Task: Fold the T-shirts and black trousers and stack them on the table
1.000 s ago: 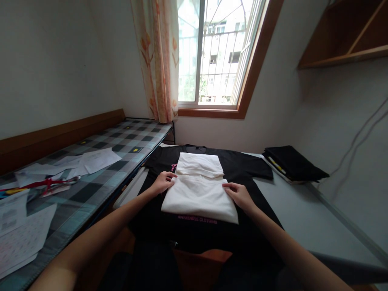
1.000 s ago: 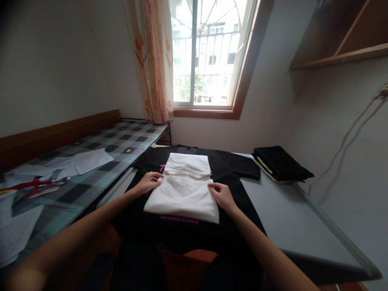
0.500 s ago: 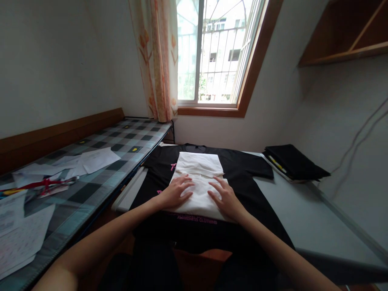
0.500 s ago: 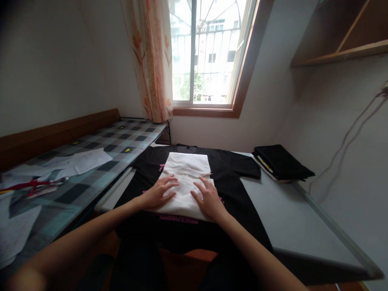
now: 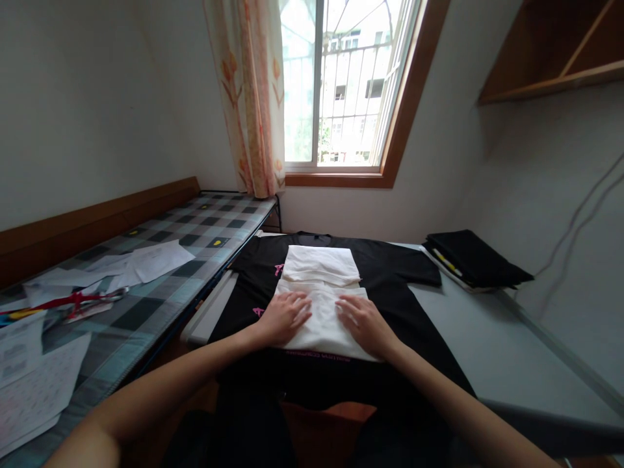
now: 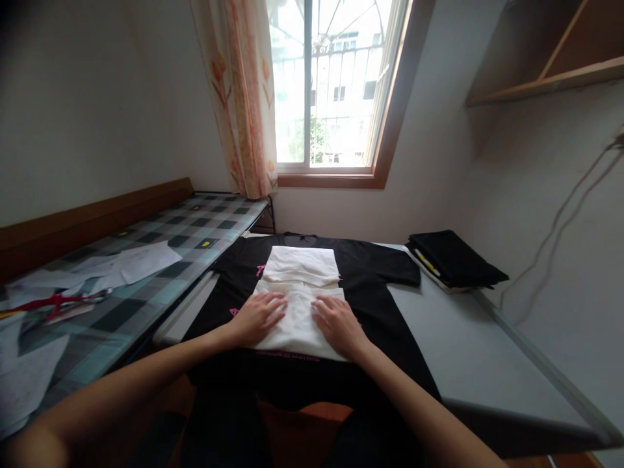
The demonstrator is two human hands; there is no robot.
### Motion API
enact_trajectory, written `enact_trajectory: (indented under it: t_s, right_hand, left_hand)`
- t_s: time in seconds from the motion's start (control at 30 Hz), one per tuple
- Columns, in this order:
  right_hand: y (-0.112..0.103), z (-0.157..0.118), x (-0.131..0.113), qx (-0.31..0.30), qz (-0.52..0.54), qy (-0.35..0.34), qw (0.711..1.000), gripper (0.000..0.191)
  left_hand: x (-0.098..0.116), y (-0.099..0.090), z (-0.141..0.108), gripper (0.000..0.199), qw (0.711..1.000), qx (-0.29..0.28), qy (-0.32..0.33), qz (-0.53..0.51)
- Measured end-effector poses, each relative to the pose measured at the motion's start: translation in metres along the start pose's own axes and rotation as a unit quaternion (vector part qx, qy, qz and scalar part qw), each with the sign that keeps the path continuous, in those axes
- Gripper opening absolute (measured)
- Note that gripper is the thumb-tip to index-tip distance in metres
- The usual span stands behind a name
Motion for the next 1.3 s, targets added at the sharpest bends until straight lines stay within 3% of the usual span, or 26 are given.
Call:
enact_trajectory:
  t_s: [0.1,0.23,0.4,0.57,0.83,1.0,1.13,1.23,1.3]
  right_hand:
    - [-0.020,0.018,0.029,0.032,-0.082,0.066,0.994,0.035]
    - [-0.024,0.044,0.059,-0.027,-0.187,0.093,0.978,0.039]
    - [-0.015,0.063,0.062,-0.067,-0.249,0.034,0.966,0.026]
    - [-0.011,0.068,0.051,-0.098,-0.272,-0.003,0.957,0.025]
    - [-0.013,0.055,0.041,-0.102,-0.259,-0.003,0.960,0.022]
    - [-0.008,0.048,0.045,-0.097,-0.237,0.036,0.966,0.025]
    - [-0.016,0.047,0.020,-0.035,-0.172,-0.004,0.984,0.030]
    - [-0.014,0.038,-0.001,-0.034,-0.122,-0.038,0.991,0.025]
    - [-0.013,0.027,-0.008,-0.040,-0.109,-0.039,0.992,0.020]
  left_hand:
    - [-0.008,-0.027,0.031,0.037,0.998,0.056,-0.039,0.015]
    - [-0.019,-0.046,0.066,0.038,0.991,0.064,-0.054,0.109]
    - [-0.017,-0.035,0.078,0.026,0.938,0.067,-0.009,0.341]
    - [-0.016,-0.025,0.081,0.021,0.898,0.062,0.025,0.435]
    - [-0.021,-0.026,0.070,0.021,0.900,0.049,0.065,0.427]
    - [-0.021,-0.029,0.069,0.023,0.910,0.037,0.030,0.411]
    - [-0.004,-0.032,0.059,0.025,0.917,0.055,0.027,0.394]
    - [0.014,-0.033,0.041,0.028,0.935,0.058,0.056,0.346]
    - [0.013,-0.036,0.029,0.020,0.951,0.040,0.039,0.303]
Point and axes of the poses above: each hand's wrist, its own z-axis towards the middle knuckle, its own y-axis out of the palm, x = y × z, the point moved 8 cm from there along z, towards the middle knuckle, and after that the axes turned 12 degrees about -y, right-handed, at the moved point
